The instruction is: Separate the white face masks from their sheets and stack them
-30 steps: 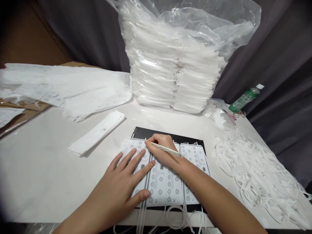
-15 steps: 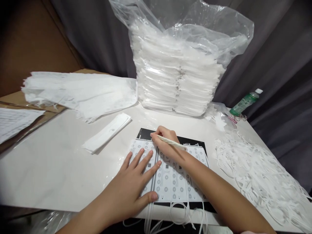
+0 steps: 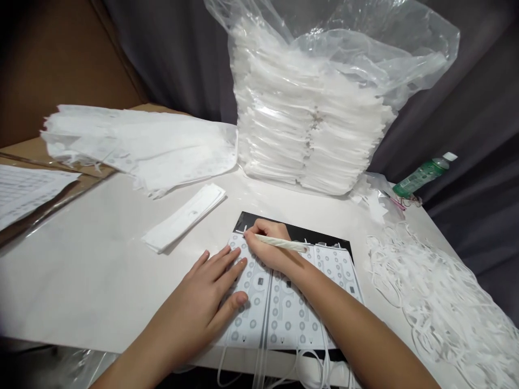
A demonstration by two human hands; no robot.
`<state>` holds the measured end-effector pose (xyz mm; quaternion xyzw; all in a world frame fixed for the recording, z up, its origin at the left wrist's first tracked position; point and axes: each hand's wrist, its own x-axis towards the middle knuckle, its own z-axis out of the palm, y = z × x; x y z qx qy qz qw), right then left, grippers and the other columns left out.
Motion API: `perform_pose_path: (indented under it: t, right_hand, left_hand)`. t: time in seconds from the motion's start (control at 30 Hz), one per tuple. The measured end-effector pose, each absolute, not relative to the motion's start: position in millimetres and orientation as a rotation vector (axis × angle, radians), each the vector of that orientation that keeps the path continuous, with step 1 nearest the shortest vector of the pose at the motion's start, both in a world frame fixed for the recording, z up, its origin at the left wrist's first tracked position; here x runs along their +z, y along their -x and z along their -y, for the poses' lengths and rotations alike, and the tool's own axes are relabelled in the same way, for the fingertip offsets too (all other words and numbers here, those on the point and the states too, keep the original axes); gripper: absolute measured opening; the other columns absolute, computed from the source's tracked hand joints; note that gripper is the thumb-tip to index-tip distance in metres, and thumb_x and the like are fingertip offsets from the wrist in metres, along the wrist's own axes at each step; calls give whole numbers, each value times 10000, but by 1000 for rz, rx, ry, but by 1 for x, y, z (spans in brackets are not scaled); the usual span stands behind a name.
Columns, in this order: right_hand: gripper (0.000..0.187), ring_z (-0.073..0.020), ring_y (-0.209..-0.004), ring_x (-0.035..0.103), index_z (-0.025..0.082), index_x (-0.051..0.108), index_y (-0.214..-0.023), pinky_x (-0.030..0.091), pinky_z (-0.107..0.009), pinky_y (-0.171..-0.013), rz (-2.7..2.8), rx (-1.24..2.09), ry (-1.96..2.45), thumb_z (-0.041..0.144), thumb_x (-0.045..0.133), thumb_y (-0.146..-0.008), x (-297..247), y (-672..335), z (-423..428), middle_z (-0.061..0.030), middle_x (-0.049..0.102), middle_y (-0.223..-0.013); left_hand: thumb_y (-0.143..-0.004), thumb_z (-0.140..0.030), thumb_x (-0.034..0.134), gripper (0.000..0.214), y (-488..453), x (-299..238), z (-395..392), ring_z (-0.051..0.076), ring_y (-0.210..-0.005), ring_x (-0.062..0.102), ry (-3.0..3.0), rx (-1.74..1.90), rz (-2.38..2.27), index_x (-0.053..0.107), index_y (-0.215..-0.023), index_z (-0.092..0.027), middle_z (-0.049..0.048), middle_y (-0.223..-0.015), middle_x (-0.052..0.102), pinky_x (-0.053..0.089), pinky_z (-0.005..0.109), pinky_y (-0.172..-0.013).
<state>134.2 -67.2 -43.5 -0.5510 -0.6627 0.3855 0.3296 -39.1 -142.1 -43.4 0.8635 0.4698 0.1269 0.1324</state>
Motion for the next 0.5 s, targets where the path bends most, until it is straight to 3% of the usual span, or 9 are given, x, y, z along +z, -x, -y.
perform_pose_path:
  t: [0.23, 0.37, 0.5]
  right_hand:
    - [195, -128, -665, 588, 191, 606, -691, 434, -236, -624, 1896, 906, 1381, 261, 537, -859, -40, -135, 70, 3, 673, -763]
    - [222, -171, -727, 574, 181, 604, -749, 453, -277, -686, 2283, 450, 1236, 205, 461, -917, -38, -134, 79, -47, 652, -774]
    - [306, -196, -742, 538, 170, 545, -725, 456, -307, -715, 2540, 48, 1066, 34, 332, -896, -45, -133, 84, -96, 628, -799]
  left_hand:
    - [-960, -488, 367, 523, 43, -42, 138, 322, -1352, 368, -2453, 360, -1321, 517, -1342, -163, 116, -1445, 436, 309, 574, -1094]
    - [-951, -494, 406, 540, 70, -43, 136, 271, -1351, 381, -2493, 300, -1204, 413, -1419, -226, 54, -1478, 385, 369, 478, -1095]
    - [-927, -504, 465, 583, 86, -49, 138, 256, -1344, 395, -2566, 332, -1179, 372, -1441, -247, 41, -1484, 378, 365, 442, -1106]
